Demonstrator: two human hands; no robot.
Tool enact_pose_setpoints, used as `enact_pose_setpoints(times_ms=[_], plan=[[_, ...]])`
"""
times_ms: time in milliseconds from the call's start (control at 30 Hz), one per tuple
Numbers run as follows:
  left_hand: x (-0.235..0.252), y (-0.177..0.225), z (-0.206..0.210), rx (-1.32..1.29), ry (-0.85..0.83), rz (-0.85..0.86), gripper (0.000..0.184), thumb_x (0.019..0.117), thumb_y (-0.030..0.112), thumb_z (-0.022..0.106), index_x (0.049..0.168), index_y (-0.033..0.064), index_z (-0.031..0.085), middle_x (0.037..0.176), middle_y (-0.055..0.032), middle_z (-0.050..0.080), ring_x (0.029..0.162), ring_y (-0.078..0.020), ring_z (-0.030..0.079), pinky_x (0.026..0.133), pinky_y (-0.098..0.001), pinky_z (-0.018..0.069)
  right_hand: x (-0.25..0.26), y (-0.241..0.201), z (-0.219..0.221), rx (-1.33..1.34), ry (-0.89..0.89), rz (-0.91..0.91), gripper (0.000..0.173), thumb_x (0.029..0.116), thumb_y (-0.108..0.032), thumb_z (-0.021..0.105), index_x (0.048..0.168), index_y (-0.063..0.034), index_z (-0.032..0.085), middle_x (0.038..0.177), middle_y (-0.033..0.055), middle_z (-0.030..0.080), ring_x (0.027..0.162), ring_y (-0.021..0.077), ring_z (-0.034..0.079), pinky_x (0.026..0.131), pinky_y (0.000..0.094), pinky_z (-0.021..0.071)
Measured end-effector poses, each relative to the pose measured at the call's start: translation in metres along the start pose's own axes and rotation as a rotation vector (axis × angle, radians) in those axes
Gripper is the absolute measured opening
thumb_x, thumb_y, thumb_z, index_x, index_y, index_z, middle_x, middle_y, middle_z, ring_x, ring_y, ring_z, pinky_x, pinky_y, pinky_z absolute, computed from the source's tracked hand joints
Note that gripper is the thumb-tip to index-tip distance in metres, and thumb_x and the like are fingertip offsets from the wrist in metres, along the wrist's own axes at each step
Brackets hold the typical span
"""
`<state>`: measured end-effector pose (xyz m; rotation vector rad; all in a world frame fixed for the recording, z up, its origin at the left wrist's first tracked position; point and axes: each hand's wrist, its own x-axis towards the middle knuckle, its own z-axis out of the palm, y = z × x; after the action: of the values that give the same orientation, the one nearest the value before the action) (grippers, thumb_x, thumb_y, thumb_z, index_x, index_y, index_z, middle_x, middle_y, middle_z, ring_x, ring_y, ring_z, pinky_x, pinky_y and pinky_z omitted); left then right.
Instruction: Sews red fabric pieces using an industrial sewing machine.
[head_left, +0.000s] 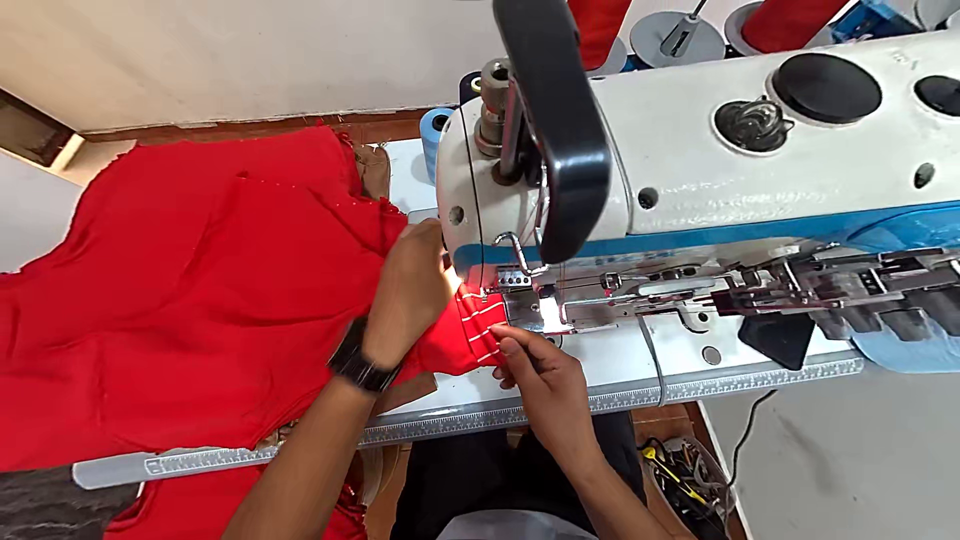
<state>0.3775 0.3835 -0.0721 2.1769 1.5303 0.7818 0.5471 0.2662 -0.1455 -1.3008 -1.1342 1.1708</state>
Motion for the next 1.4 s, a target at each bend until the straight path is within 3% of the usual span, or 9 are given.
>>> enact_pose_setpoints(times_ms=[133, 233, 367, 533, 633, 833, 1067, 1267, 1400], plan=[[-0.054, -0.001, -0.030, 0.026, -0.124, 0.259, 0.028, 0.0917, 0.010, 0.058, 0.111, 0.0153, 0.077, 0.120, -0.0004, 0.070, 0.109, -0.0135, 0.068, 0.091, -0.0360, 0.0598, -0.001, 0.016, -0.037, -0.487, -0.107, -0.409, 0.039, 0.0963, -0.019, 0.067, 0.134, -0.0131, 0.064, 0.106, -0.0015, 0.071, 0.088, 0.0083, 0.066, 0.073, 0.0267, 0.0572], [-0.067, -0.014, -0.006, 0.227, -0.192, 0.526, 0.034, 0.0941, 0.010, 0.059, 0.125, 0.0162, 0.072, 0.129, -0.0099, 0.066, 0.109, -0.0275, 0.067, 0.088, -0.0447, 0.0579, 0.011, 0.020, -0.044, -0.906, 0.083, -0.710, 0.036, 0.0911, -0.028, 0.072, 0.126, -0.0203, 0.071, 0.110, 0.0068, 0.066, 0.102, 0.0281, 0.060, 0.086, 0.0471, 0.0495], [-0.056, -0.026, 0.007, 0.369, -0.138, 0.763, 0.024, 0.0910, 0.003, 0.062, 0.112, 0.0094, 0.073, 0.118, -0.0136, 0.070, 0.089, -0.0294, 0.067, 0.069, -0.0418, 0.0529, 0.037, 0.013, -0.034, -1.059, -0.005, -0.776, 0.040, 0.0877, -0.027, 0.072, 0.128, -0.0307, 0.072, 0.130, 0.0118, 0.065, 0.123, 0.0388, 0.056, 0.096, 0.0626, 0.0417], [-0.053, -0.022, -0.001, -0.151, -0.096, 0.668, 0.017, 0.0995, 0.007, 0.057, 0.095, 0.0014, 0.072, 0.119, -0.0120, 0.072, 0.111, -0.0179, 0.070, 0.095, -0.0320, 0.0589, 0.057, -0.006, -0.039, -0.998, -0.288, -0.753, 0.028, 0.0954, -0.028, 0.063, 0.119, -0.0322, 0.077, 0.129, 0.0085, 0.068, 0.125, 0.0372, 0.058, 0.100, 0.0613, 0.0439], [-0.044, -0.026, -0.008, 0.001, -0.219, 0.713, 0.020, 0.1009, 0.011, 0.055, 0.106, 0.0055, 0.074, 0.122, -0.0094, 0.071, 0.114, -0.0205, 0.067, 0.098, -0.0353, 0.0561, 0.064, -0.012, -0.045, -0.865, -0.363, -0.763, 0.023, 0.0962, -0.024, 0.063, 0.111, -0.0235, 0.081, 0.123, 0.0074, 0.071, 0.118, 0.0328, 0.063, 0.101, 0.0590, 0.0451], [-0.047, -0.036, 0.010, 0.176, -0.129, 0.751, 0.020, 0.0993, 0.015, 0.056, 0.106, 0.0089, 0.074, 0.113, -0.0110, 0.070, 0.100, -0.0253, 0.068, 0.082, -0.0393, 0.0576, 0.065, -0.011, -0.044, -0.746, -0.347, -0.702, 0.020, 0.0981, -0.026, 0.062, 0.106, -0.0238, 0.081, 0.123, -0.0006, 0.071, 0.126, 0.0233, 0.058, 0.107, 0.0530, 0.0422], [-0.046, -0.009, -0.016, -0.356, 0.032, 0.586, 0.014, 0.0944, 0.003, 0.060, 0.100, -0.0014, 0.072, 0.105, -0.0102, 0.072, 0.103, -0.0132, 0.070, 0.093, -0.0287, 0.0590, 0.066, -0.020, -0.043, -0.774, -0.428, -0.705, 0.023, 0.0993, -0.037, 0.064, 0.100, -0.0191, 0.079, 0.124, 0.0005, 0.071, 0.125, 0.0221, 0.059, 0.109, 0.0522, 0.0415], [-0.032, -0.020, -0.032, 0.329, 0.249, 1.038, 0.015, 0.1013, 0.004, 0.053, 0.106, -0.0017, 0.067, 0.097, -0.0178, 0.070, 0.080, -0.0263, 0.068, 0.069, -0.0366, 0.0558, 0.061, -0.038, -0.043, -0.520, -0.629, -0.691, 0.021, 0.0979, -0.029, 0.068, 0.093, -0.0102, 0.078, 0.116, 0.0009, 0.073, 0.122, 0.0127, 0.062, 0.102, 0.0338, 0.0532], [-0.052, -0.025, -0.014, 0.372, 0.054, 1.047, 0.014, 0.1014, 0.012, 0.053, 0.105, 0.0067, 0.065, 0.111, -0.0138, 0.070, 0.078, -0.0257, 0.065, 0.062, -0.0379, 0.0511, 0.040, -0.031, -0.041, -0.501, -0.720, -0.766, 0.025, 0.0993, -0.022, 0.065, 0.080, -0.0074, 0.072, 0.095, 0.0008, 0.072, 0.111, 0.0149, 0.065, 0.103, 0.0369, 0.0508]])
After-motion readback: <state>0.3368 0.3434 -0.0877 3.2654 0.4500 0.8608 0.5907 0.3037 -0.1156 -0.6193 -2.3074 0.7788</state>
